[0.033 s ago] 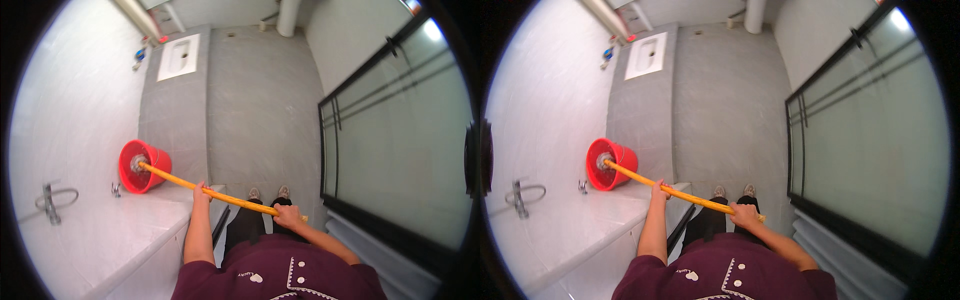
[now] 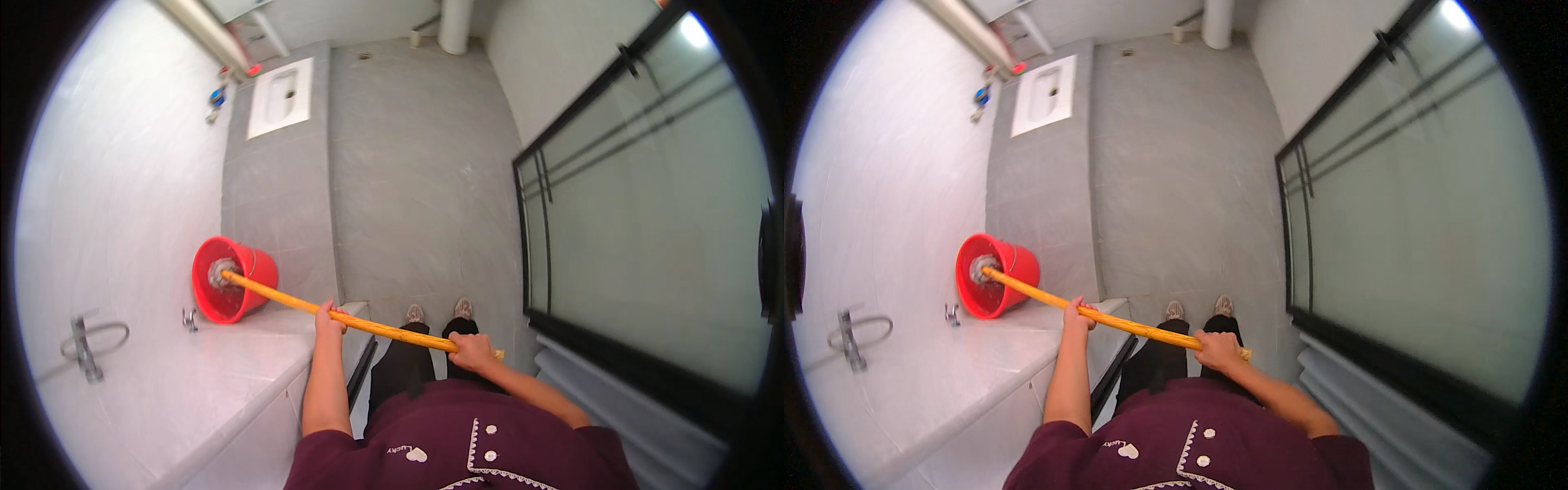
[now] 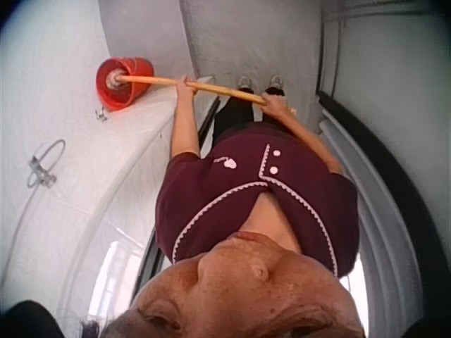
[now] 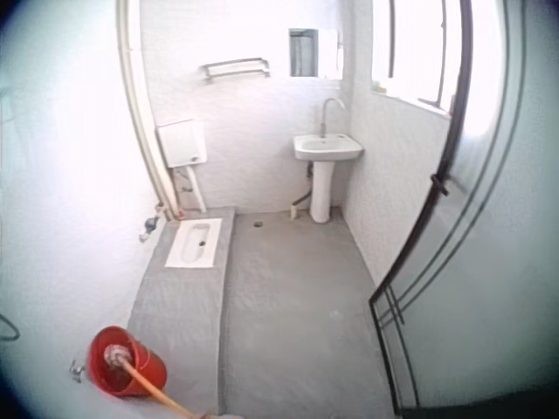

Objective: The person mops a tiled bathroom floor using a string mop and a red bucket. They repeatedly dip the mop into the bucket, wring it by hand, and mop around the toilet, sink, and shower area. The person also moves a pair of slippers aside to clean underneath them.

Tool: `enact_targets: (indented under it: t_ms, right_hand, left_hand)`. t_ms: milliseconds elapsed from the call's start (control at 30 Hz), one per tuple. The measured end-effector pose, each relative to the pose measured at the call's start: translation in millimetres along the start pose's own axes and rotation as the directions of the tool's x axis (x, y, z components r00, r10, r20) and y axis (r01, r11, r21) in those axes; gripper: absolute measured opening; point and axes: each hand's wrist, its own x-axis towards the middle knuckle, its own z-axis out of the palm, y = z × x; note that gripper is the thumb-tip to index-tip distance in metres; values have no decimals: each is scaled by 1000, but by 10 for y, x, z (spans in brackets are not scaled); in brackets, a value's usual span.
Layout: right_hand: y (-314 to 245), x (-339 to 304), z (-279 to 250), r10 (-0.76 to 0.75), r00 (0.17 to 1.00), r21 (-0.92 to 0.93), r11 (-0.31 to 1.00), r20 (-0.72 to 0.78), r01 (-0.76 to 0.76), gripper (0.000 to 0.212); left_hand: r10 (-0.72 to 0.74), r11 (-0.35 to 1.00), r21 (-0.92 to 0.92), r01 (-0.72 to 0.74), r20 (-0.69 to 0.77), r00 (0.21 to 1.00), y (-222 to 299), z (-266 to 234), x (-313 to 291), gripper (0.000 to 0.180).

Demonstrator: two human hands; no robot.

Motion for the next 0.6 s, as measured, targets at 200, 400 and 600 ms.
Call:
enact_targets:
  t_ms: [200, 400, 600]
  right_hand:
    - [370, -308, 371, 48, 998, 133, 990, -41, -42, 23]
    - [301, -459, 628, 93, 979, 251, 967, -181, -45, 21]
    - [302, -738, 869, 126, 969, 293, 954, -211, -61, 19]
  left_hand:
    - [28, 994, 101, -30, 20, 999, -143, 44, -505, 24]
    - [72, 984, 157, -88, 108, 992, -69, 80, -692, 22]
    - [85, 970, 210, -121, 171, 982, -147, 3, -939, 19]
